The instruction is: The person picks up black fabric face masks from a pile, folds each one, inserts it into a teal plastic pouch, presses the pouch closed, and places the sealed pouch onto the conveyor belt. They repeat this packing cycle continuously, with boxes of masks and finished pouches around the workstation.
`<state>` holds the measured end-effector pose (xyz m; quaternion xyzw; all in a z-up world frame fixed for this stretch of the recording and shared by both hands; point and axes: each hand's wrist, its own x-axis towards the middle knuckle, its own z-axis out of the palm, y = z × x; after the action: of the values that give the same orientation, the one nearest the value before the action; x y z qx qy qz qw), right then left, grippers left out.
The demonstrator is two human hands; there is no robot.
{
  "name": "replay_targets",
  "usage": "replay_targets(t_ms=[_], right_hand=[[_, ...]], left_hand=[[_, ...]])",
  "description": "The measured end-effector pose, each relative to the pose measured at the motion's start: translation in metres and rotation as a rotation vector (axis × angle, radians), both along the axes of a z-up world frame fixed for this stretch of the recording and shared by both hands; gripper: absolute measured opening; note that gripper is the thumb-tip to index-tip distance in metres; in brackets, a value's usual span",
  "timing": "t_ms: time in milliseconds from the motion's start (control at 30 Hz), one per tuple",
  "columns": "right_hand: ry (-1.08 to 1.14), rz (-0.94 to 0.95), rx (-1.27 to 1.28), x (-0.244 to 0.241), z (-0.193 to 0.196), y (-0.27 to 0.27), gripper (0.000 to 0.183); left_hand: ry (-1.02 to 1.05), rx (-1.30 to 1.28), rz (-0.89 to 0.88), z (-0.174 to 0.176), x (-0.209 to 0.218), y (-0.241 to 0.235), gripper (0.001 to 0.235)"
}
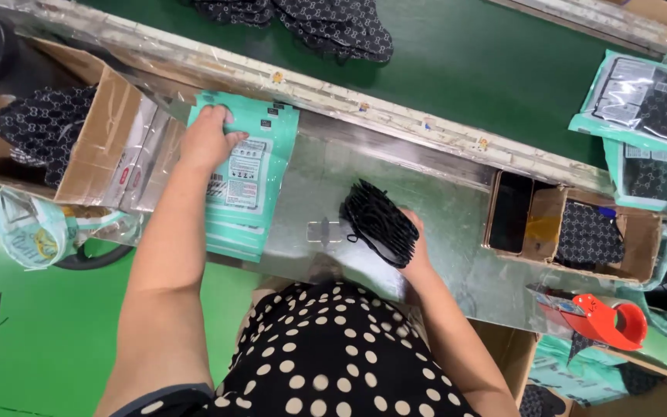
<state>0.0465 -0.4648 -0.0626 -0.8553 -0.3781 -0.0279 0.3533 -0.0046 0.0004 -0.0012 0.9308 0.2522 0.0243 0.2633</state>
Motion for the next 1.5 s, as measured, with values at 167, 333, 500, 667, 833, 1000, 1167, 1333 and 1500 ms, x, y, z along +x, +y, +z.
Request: replay_targets(t_ms=[167,333,500,667,833,1000,1167,1333,1500], right_hand=[[0.094,-0.046,-0.002,0.005,0.023,0.008,0.033],[-0.336,0.000,-0.016,-0.003,0.029,0.000,0.035],[0.301,0.051,-0.081,0.001,0.019,0.011,0.031],[0.886,-0.112,0.383,0.000,0.015,0.029,0.035],[0.776,-0.139,0.254,-0.009,-0.029,0.028,0.023],[0.820,-0.021,0.228,-0.020,0.047,0.044,0.029],[0.837,0.113,0.272,-0.022,0.059,0.048,0.034],[0.734,0.176,0.270,-0.025,0.052,0.041,0.031],[0.860,0.115,0.129,-0.028,0.081,0.050,0.029]], left_hand=[[0.027,-0.009,0.024,0.005,0.003,0.000,0.035],[-0.269,-0.011,-0.110,-0.017,-0.008,0.000,0.030],[-0.374,0.000,-0.400,0.026,-0.006,-0.099,0.021],[-0.524,-0.043,-0.768,0.056,-0.024,-0.157,0.021],[-0.548,0.037,-0.995,0.054,-0.026,-0.176,0.029],[-0.701,-0.073,-0.771,0.092,-0.012,-0.178,0.026],[-0.676,-0.029,-0.500,0.096,-0.015,-0.178,0.013],[-0.624,-0.127,-0.458,0.094,-0.017,-0.180,0.005],[-0.612,-0.071,-0.482,0.091,-0.015,-0.196,0.005]])
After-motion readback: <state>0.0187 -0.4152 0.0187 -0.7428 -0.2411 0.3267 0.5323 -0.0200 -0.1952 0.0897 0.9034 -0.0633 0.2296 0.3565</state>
